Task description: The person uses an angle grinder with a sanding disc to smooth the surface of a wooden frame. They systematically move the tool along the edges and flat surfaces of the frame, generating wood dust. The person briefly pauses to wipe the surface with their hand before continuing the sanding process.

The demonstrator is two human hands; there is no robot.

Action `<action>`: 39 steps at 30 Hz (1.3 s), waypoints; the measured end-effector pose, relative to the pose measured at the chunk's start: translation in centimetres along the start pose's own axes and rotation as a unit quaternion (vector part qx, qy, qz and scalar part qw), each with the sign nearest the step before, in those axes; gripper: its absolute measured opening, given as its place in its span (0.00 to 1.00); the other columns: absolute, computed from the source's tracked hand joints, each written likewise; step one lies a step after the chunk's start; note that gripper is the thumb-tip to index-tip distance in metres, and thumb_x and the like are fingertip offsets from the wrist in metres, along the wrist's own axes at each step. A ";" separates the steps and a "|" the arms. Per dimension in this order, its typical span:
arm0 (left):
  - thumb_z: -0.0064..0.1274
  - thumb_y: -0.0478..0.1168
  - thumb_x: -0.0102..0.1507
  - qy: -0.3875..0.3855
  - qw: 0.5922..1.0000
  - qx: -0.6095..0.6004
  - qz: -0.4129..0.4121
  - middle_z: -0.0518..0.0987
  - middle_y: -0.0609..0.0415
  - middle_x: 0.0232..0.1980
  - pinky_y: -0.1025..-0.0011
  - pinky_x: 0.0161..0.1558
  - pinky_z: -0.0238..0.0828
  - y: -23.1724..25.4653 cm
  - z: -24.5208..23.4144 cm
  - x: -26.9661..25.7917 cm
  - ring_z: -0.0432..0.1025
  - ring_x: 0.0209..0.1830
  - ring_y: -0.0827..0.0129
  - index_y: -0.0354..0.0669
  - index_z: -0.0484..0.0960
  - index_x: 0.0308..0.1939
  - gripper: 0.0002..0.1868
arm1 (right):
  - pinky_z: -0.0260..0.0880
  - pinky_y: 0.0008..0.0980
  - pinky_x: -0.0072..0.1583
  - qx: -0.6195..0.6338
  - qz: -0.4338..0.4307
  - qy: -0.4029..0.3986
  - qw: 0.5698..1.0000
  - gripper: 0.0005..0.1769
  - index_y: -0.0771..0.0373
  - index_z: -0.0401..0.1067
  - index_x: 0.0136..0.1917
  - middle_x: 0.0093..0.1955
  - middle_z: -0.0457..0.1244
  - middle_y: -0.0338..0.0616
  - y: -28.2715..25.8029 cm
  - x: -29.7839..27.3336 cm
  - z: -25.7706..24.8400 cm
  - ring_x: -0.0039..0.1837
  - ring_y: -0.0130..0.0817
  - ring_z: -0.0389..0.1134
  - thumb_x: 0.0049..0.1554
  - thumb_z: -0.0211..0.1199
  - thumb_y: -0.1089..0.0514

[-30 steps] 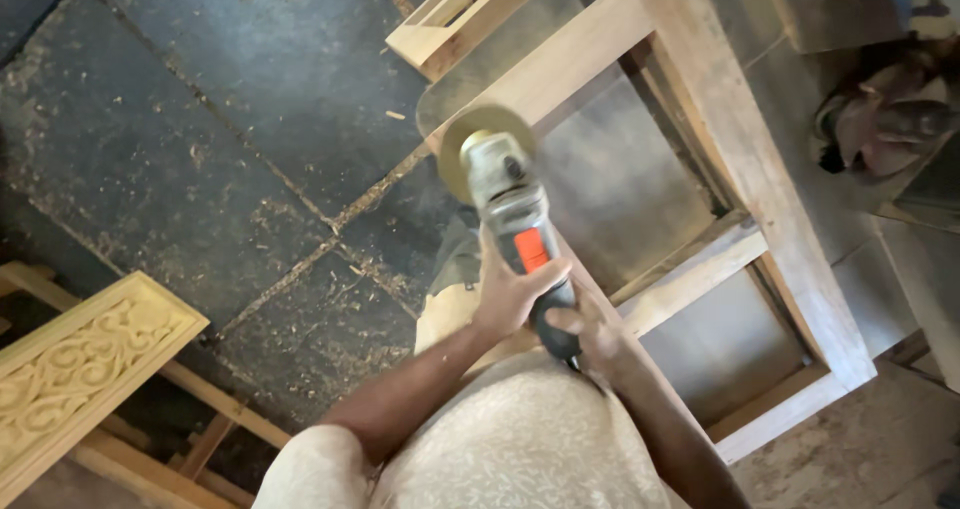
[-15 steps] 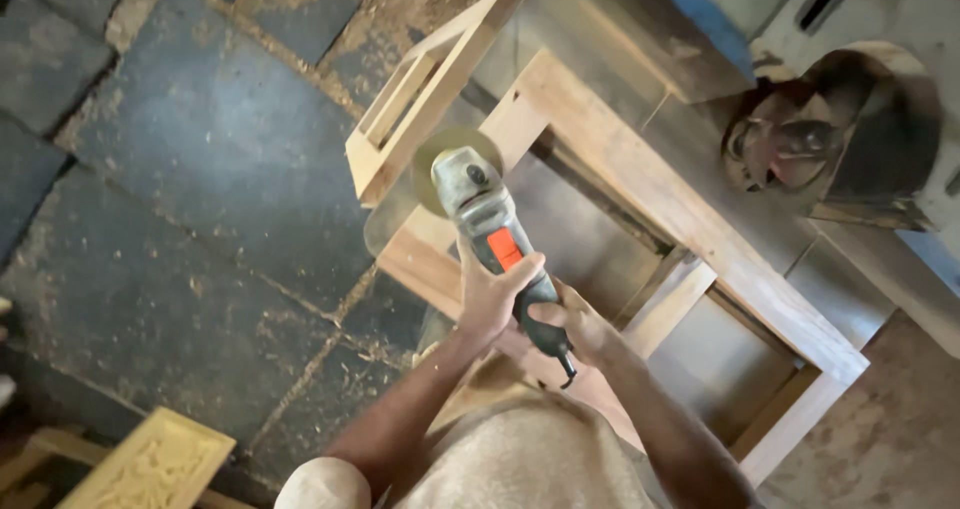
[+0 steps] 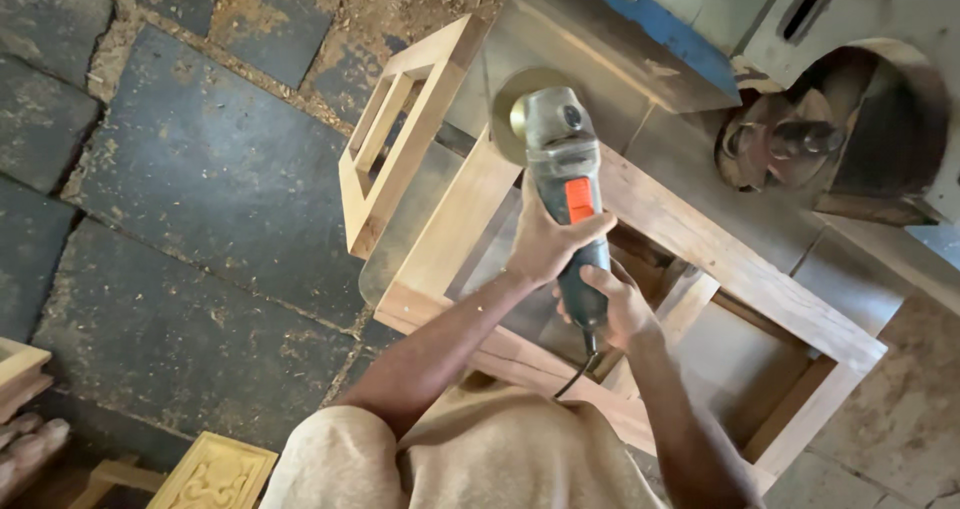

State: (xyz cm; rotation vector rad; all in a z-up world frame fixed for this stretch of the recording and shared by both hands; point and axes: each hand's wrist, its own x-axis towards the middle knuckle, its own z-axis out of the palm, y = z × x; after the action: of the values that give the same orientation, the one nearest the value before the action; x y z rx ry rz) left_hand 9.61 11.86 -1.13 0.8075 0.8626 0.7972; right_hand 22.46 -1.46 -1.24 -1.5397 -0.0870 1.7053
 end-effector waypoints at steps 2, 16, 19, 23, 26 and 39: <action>0.70 0.44 0.52 -0.026 0.999 -0.021 -0.004 0.73 0.46 0.54 0.65 0.50 0.78 -0.5 0.8 -0.3 0.73 0.50 0.65 0.36 0.58 0.68 0.47 | 0.74 0.43 0.42 0.017 -0.013 0.016 1.000 0.32 0.67 0.64 0.63 0.46 0.67 0.58 0.8 -0.6 -1.1 0.41 0.45 0.71 0.53 0.64 0.46; 0.70 0.45 0.52 -0.097 0.993 -0.001 -0.066 0.72 0.46 0.57 0.64 0.53 0.78 -5.3 10.1 -5.4 0.73 0.54 0.65 0.36 0.54 0.71 0.51 | 0.75 0.40 0.42 0.062 -0.036 0.078 0.994 0.30 0.67 0.64 0.64 0.46 0.68 0.55 4.9 -7.5 -10.4 0.41 0.44 0.72 0.54 0.63 0.48; 0.70 0.43 0.53 -0.104 0.993 0.000 -0.052 0.72 0.45 0.59 0.64 0.53 0.78 -6.9 12.9 -7.0 0.73 0.55 0.64 0.36 0.54 0.71 0.50 | 0.75 0.39 0.42 0.083 -0.034 0.095 0.991 0.31 0.67 0.64 0.66 0.47 0.67 0.52 5.7 -9.3 -12.9 0.41 0.42 0.71 0.53 0.64 0.49; 0.69 0.39 0.54 -0.128 0.989 -0.037 -0.058 0.71 0.46 0.58 0.65 0.49 0.81 -9.9 17.2 -8.8 0.74 0.52 0.65 0.36 0.54 0.70 0.48 | 0.72 0.37 0.38 0.088 -0.047 0.100 0.990 0.33 0.66 0.64 0.67 0.47 0.65 0.48 6.5 -11.6 -16.5 0.40 0.39 0.69 0.52 0.65 0.50; 0.68 0.38 0.55 -0.129 0.986 0.004 -0.108 0.74 0.46 0.54 0.66 0.45 0.81 -12.3 19.9 -10.3 0.76 0.46 0.65 0.37 0.54 0.68 0.45 | 0.74 0.36 0.40 0.102 -0.058 0.102 0.988 0.33 0.64 0.64 0.67 0.48 0.66 0.47 7.3 -13.5 -19.2 0.41 0.37 0.70 0.51 0.65 0.51; 0.67 0.38 0.56 -0.229 0.965 0.049 -0.118 0.76 0.50 0.48 0.67 0.41 0.80 -19.3 31.2 -16.3 0.77 0.41 0.67 0.37 0.59 0.65 0.40 | 0.71 0.33 0.38 0.156 -0.115 0.128 0.973 0.28 0.67 0.66 0.62 0.44 0.65 0.49 11.4 -21.6 -29.4 0.39 0.36 0.70 0.54 0.65 0.49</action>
State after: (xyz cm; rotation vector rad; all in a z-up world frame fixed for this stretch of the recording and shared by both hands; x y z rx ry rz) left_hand 34.89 -19.27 0.70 0.9106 0.5693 0.3371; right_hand 40.01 -35.26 2.43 -1.4365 0.1271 1.2621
